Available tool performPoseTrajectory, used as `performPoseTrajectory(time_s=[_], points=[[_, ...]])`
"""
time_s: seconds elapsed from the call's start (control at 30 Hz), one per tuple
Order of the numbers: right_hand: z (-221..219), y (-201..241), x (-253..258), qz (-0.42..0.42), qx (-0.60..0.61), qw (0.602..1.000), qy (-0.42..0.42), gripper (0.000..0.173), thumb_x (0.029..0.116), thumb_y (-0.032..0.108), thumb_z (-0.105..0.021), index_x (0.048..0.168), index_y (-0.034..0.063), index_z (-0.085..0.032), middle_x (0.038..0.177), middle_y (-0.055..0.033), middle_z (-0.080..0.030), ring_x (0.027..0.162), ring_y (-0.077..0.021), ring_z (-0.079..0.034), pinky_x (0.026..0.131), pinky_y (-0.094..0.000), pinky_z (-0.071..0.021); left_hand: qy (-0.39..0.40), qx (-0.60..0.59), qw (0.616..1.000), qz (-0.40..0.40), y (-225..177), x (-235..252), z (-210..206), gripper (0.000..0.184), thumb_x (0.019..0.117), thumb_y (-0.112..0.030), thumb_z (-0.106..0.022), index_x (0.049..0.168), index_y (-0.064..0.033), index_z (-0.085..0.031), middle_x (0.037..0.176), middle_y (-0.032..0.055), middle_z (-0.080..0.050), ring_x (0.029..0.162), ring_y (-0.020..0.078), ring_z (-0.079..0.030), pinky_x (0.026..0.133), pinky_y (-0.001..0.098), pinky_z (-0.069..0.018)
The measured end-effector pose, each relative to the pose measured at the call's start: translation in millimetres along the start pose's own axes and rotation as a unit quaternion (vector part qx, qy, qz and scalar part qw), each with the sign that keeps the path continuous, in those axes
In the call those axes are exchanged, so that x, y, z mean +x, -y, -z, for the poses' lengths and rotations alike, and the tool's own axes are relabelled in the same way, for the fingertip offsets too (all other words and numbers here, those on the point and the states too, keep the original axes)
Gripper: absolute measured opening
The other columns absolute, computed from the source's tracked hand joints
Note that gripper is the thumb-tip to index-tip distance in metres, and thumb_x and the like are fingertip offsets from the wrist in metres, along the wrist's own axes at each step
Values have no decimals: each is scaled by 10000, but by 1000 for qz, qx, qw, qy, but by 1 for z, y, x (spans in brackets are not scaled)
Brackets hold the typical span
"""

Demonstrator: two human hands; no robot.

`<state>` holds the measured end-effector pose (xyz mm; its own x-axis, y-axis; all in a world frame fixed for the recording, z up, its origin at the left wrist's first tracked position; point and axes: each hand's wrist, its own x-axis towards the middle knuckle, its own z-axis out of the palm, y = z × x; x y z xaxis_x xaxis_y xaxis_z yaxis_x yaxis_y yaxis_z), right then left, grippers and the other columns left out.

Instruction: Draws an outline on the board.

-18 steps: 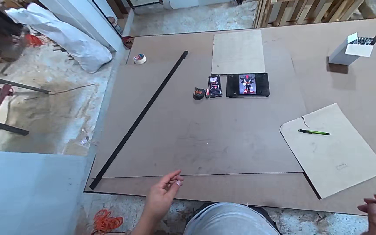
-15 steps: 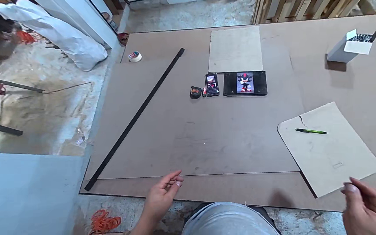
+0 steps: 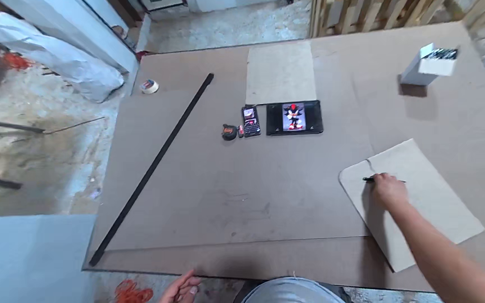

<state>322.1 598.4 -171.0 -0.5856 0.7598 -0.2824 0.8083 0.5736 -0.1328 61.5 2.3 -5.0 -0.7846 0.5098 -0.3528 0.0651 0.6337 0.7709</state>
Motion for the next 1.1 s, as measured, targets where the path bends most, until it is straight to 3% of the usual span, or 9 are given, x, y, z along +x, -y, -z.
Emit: performPoseTrajectory(time_s=[0.1, 0.3, 0.4, 0.5, 0.57, 0.73, 0.83, 0.97, 1.1], points=[[7, 10, 13, 11, -50, 997, 51, 249, 917, 122, -696, 1125, -12, -666, 1117, -298, -665, 1007, -526, -653, 826, -726, -498, -31, 22, 999, 26, 8, -13, -3, 420, 968, -18, -588, 1381, 57, -583, 1123, 119, -750, 966, 184, -739, 885, 359, -617], [29, 105, -15, 131, 165, 976, 47, 667, 906, 131, -707, 1532, 211, -490, 1016, -163, -703, 820, -357, -691, 696, -631, -560, -8, 29, 999, 30, 22, 17, -51, 401, 988, -147, -619, 1372, -33, -622, 1150, 53, -744, 1026, 154, -727, 915, 359, -621], [20, 190, -37, 205, 349, 908, 107, 574, 908, 167, -688, 1457, 275, -559, 928, -6, -718, 710, -145, -685, 632, -413, -611, 51, -8, 999, 12, 20, 65, -95, 444, 979, -252, -674, 1388, -87, -629, 1080, 3, -744, 976, 123, -720, 891, 337, -624], [-8, 278, -47, 255, 481, 816, 194, 475, 913, 193, -748, 1360, 225, -591, 847, 47, -695, 653, -105, -661, 572, -311, -604, 124, -51, 991, -6, 14, 115, -129, 505, 957, -368, -712, 1392, -123, -637, 916, -43, -710, 794, 73, -662, 748, 283, -590], [-29, 327, -41, 281, 528, 757, 263, 465, 905, 164, -772, 1332, 210, -594, 855, 43, -705, 656, -117, -677, 582, -314, -622, 128, -106, 986, -14, 17, 145, -139, 336, 962, -385, -719, 1176, -127, -729, 809, -56, -685, 679, 47, -617, 633, 245, -549], [-61, 390, 57, 396, 544, 713, 198, 601, 995, 227, -697, 1542, 139, -463, 1109, 35, -759, 769, -57, -696, 675, -258, -613, 10, -211, 977, -28, 61, 199, -120, 275, 1024, -328, -645, 1070, -104, -798, 854, 46, -747, 712, 118, -686, 672, 282, -603], [-88, 396, 137, 339, 610, 714, 51, 468, 1060, 244, -577, 1465, 29, -483, 988, -33, -708, 753, -108, -668, 656, -292, -591, -70, -194, 976, -77, 89, 223, -107, 460, 1055, -494, -512, 1043, -140, -806, 880, -4, -710, 759, 74, -629, 704, 239, -552], [-105, 391, 156, 339, 655, 674, 51, 342, 1091, 195, -494, 1390, 29, -520, 859, 8, -643, 678, -105, -622, 598, -272, -561, -186, -191, 960, -92, 105, 242, -122, 461, 1048, -511, -507, 1030, -160, -806, 827, -43, -714, 618, -3, -552, 562, 155, -466], [-104, 387, 154, 333, 656, 675, 56, 285, 1091, 149, -498, 1333, 13, -560, 858, 8, -658, 680, -105, -633, 574, -254, -556, -255, -258, 925, -114, 100, 250, -156, 281, 1008, -360, -661, 1078, -115, -781, 911, 38, -757, 691, 93, -688, 628, 233, -600]])
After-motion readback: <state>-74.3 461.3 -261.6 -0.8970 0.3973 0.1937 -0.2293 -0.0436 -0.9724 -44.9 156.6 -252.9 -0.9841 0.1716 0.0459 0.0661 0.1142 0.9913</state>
